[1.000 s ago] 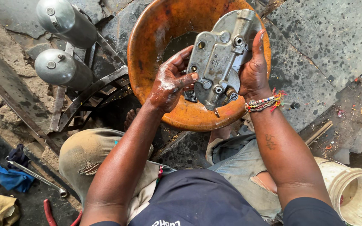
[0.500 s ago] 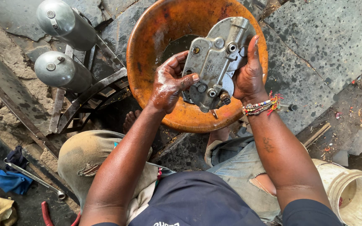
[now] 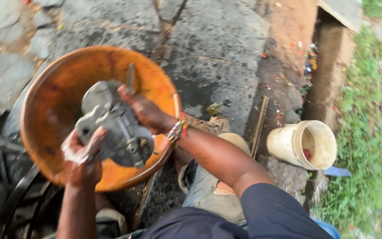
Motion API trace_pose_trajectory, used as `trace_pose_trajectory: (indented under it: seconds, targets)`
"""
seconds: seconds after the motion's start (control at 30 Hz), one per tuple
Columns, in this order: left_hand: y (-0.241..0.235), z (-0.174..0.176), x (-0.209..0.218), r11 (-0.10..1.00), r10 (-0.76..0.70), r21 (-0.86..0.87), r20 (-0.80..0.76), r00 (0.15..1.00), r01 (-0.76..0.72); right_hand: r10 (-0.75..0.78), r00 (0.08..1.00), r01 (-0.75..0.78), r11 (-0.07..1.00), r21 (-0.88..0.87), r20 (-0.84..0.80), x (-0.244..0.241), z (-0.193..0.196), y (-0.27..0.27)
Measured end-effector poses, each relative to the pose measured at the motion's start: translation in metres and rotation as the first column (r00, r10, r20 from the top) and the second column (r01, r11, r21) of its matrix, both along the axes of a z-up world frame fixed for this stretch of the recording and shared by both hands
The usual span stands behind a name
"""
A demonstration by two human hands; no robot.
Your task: The person scrubs a metal mechanical component with a brush and a cloth while holding it over an orange basin. The person repeatedly scrubs the surface and holes of the part, occasionally flipping it to access different sides.
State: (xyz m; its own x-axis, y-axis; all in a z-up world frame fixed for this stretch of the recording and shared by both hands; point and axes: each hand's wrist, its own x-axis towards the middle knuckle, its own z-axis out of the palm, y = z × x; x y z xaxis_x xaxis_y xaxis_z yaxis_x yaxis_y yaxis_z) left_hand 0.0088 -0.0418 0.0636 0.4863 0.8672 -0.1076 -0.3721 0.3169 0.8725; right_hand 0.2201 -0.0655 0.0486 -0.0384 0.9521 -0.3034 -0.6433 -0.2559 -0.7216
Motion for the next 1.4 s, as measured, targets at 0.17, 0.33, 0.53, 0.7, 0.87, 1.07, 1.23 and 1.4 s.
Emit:
trace_pose_trajectory:
  seconds: [0.17,0.33,0.53,0.7,0.87,1.07,1.23,1.4]
  targets:
    - [0.006,-0.01,-0.002,0.992,0.111,-0.075,0.169,0.979,-0.099,0.08,0.981,-0.063,0.993,-0.105,0.175,0.007,-0.027,0.006]
    - [0.009,-0.004,-0.004,0.982,0.184,-0.105,0.338,0.923,-0.157,0.023,0.939,-0.079,0.986,0.149,0.344,0.009,-0.037,0.004]
    - [0.01,0.005,-0.004,0.967,0.195,-0.232,0.391,0.9,-0.108,0.011,0.974,-0.035,0.994,0.102,0.226,-0.005,-0.016,-0.006]
    - [0.006,0.007,-0.005,0.96,0.115,-0.279,0.399,0.91,0.0,-0.095,0.948,0.043,0.984,0.173,0.305,-0.001,-0.026,-0.001]
    - [0.005,0.014,-0.007,0.903,0.158,-0.423,0.492,0.856,0.077,-0.114,0.94,0.041,0.974,0.224,0.323,0.02,-0.018,0.005]
    - [0.005,0.013,-0.004,0.953,0.009,-0.28,0.415,0.91,0.118,-0.071,0.987,0.03,0.965,0.261,0.147,0.036,0.009,0.0]
    - [-0.001,0.014,0.006,0.951,0.1,-0.308,0.39,0.915,0.027,-0.182,0.982,0.188,0.955,0.229,-0.049,0.031,0.001,-0.001]
    - [-0.001,0.009,0.006,0.956,0.115,-0.293,0.361,0.925,-0.005,-0.229,0.973,0.229,0.966,0.124,-0.011,0.009,-0.014,-0.004]
